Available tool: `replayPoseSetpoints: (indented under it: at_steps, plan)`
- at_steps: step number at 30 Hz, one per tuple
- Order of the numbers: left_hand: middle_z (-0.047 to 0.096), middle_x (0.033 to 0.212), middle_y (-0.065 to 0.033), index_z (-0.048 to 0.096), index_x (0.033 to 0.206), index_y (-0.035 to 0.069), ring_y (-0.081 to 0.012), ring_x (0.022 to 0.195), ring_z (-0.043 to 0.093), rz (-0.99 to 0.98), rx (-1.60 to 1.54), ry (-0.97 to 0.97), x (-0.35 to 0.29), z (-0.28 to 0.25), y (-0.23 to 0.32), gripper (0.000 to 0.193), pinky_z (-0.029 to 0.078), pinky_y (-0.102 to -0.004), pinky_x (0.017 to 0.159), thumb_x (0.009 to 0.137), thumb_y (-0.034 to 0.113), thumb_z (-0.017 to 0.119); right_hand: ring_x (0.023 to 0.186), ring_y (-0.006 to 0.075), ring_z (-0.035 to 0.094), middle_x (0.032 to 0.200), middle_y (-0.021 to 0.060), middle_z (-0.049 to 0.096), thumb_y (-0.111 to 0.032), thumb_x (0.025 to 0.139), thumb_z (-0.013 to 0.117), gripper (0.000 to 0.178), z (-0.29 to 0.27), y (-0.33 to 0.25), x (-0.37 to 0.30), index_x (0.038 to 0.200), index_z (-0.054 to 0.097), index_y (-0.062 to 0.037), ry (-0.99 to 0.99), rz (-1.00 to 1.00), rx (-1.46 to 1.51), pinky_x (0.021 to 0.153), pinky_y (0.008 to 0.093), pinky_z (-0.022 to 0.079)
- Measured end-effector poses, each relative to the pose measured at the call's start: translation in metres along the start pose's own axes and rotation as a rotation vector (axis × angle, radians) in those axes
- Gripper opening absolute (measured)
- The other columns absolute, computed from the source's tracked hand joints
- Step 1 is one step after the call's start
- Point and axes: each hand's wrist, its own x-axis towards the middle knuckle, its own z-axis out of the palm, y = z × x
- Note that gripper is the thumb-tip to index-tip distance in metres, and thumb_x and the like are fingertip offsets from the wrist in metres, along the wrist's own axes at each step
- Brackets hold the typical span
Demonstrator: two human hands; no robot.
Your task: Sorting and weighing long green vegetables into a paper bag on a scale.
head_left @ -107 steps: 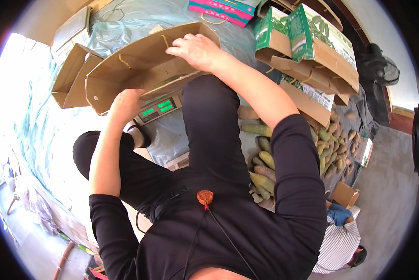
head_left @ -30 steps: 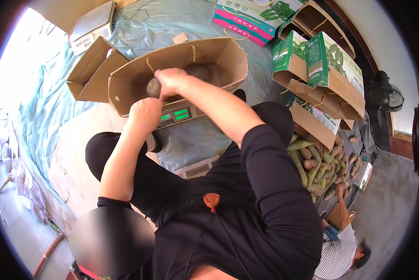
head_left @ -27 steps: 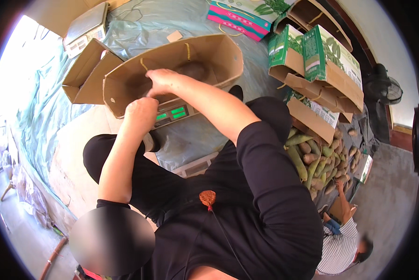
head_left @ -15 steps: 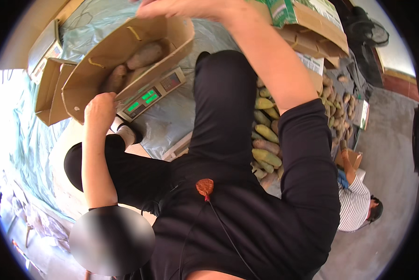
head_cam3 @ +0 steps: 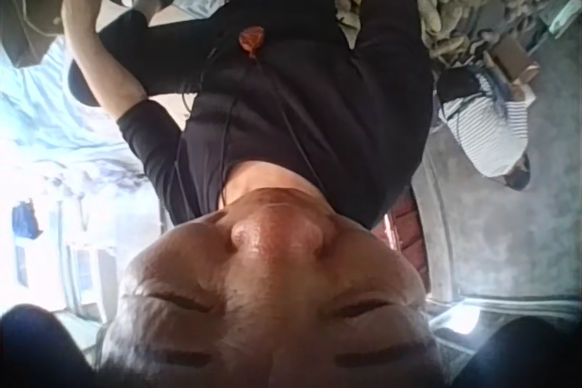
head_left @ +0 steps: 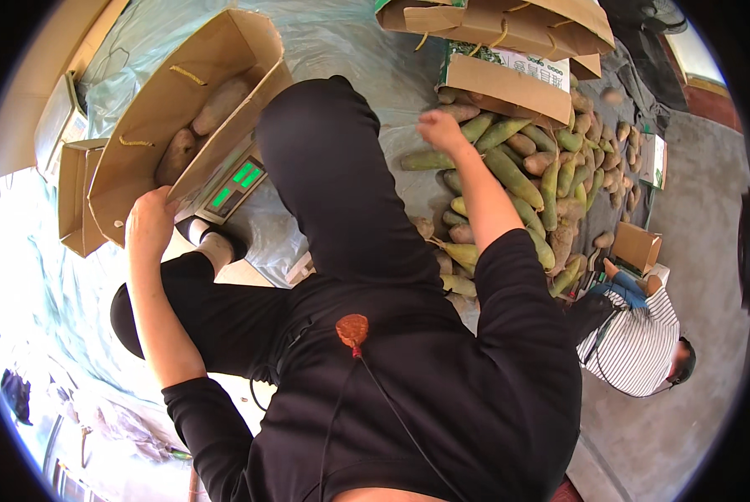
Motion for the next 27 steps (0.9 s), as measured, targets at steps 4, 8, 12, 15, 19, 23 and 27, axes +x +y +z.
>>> replayPoseSetpoints:
  at_steps: [4, 8, 12, 15, 19, 23, 27]
  plan:
    - [0.063, 0.089, -0.0219, 0.065, 0.101, 0.005, -0.0393, 0.089, 0.060, -0.022, -0.042, 0.011, -0.005, 0.001, -0.003, 0.022, 0.046, -0.0454, 0.077, 0.080, 0.010, 0.060, 0.058, 0.0219, 0.060, 0.081, 0.0105, 0.064, -0.021, 0.075, 0.069, 0.024, 0.012, 0.049, -0.033, 0.089, 0.065, -0.0033, 0.076, 0.394, 0.143, 0.061, 0.0366, 0.051]
    - [0.063, 0.090, -0.0230, 0.065, 0.102, 0.004, -0.0396, 0.089, 0.059, -0.038, -0.073, -0.021, -0.002, 0.001, -0.002, 0.023, 0.046, -0.0450, 0.077, 0.080, 0.009, 0.058, 0.075, 0.0225, 0.060, 0.097, 0.0099, 0.060, -0.018, 0.078, 0.068, 0.039, 0.006, 0.085, -0.047, 0.113, 0.053, -0.0100, 0.337, 0.642, 0.281, 0.064, 0.0391, 0.050]
    - [0.063, 0.090, -0.0231, 0.064, 0.101, 0.002, -0.0397, 0.089, 0.059, -0.033, -0.098, -0.042, 0.004, 0.001, 0.001, 0.023, 0.046, -0.0443, 0.077, 0.080, 0.008, 0.057, 0.095, 0.0264, 0.056, 0.122, 0.0092, 0.052, -0.015, 0.081, 0.066, 0.064, -0.020, 0.125, -0.045, 0.136, 0.034, -0.0208, 0.473, 0.625, 0.078, 0.070, 0.0419, 0.051]
    - [0.063, 0.090, -0.0226, 0.064, 0.100, 0.001, -0.0393, 0.089, 0.059, -0.048, -0.119, -0.023, -0.001, 0.003, -0.007, 0.023, 0.046, -0.0438, 0.076, 0.079, 0.007, 0.057, 0.104, 0.0280, 0.053, 0.130, 0.0084, 0.047, -0.017, 0.082, 0.067, 0.072, -0.025, 0.116, -0.041, 0.142, 0.029, -0.0238, 0.333, 0.629, 0.159, 0.077, 0.0428, 0.050]
    - [0.063, 0.090, -0.0212, 0.065, 0.099, 0.002, -0.0386, 0.089, 0.060, -0.042, -0.137, -0.005, 0.000, 0.004, -0.007, 0.023, 0.046, -0.0431, 0.077, 0.078, 0.007, 0.057, 0.111, 0.0277, 0.049, 0.133, 0.0064, 0.045, -0.023, 0.082, 0.068, 0.073, -0.024, 0.107, -0.036, 0.143, 0.028, -0.0279, 0.233, 0.656, 0.235, 0.080, 0.0448, 0.049]
    - [0.063, 0.088, -0.0217, 0.065, 0.096, 0.003, -0.0389, 0.087, 0.060, -0.032, -0.110, 0.005, 0.004, 0.005, -0.002, 0.021, 0.046, -0.0431, 0.076, 0.078, 0.004, 0.053, 0.112, 0.0276, 0.049, 0.135, 0.0074, 0.042, -0.031, 0.078, 0.071, 0.075, -0.026, 0.115, -0.028, 0.142, 0.031, -0.0287, 0.217, 0.701, 0.052, 0.078, 0.0445, 0.050]
    - [0.063, 0.087, -0.0221, 0.065, 0.092, 0.002, -0.0390, 0.086, 0.060, -0.062, -0.121, 0.047, 0.001, 0.007, -0.001, 0.022, 0.047, -0.0440, 0.077, 0.076, -0.001, 0.051, 0.110, 0.0294, 0.051, 0.132, 0.0099, 0.045, -0.038, 0.075, 0.074, 0.072, -0.023, 0.109, -0.022, 0.136, 0.039, -0.0214, 0.229, 0.684, -0.030, 0.075, 0.0467, 0.051]
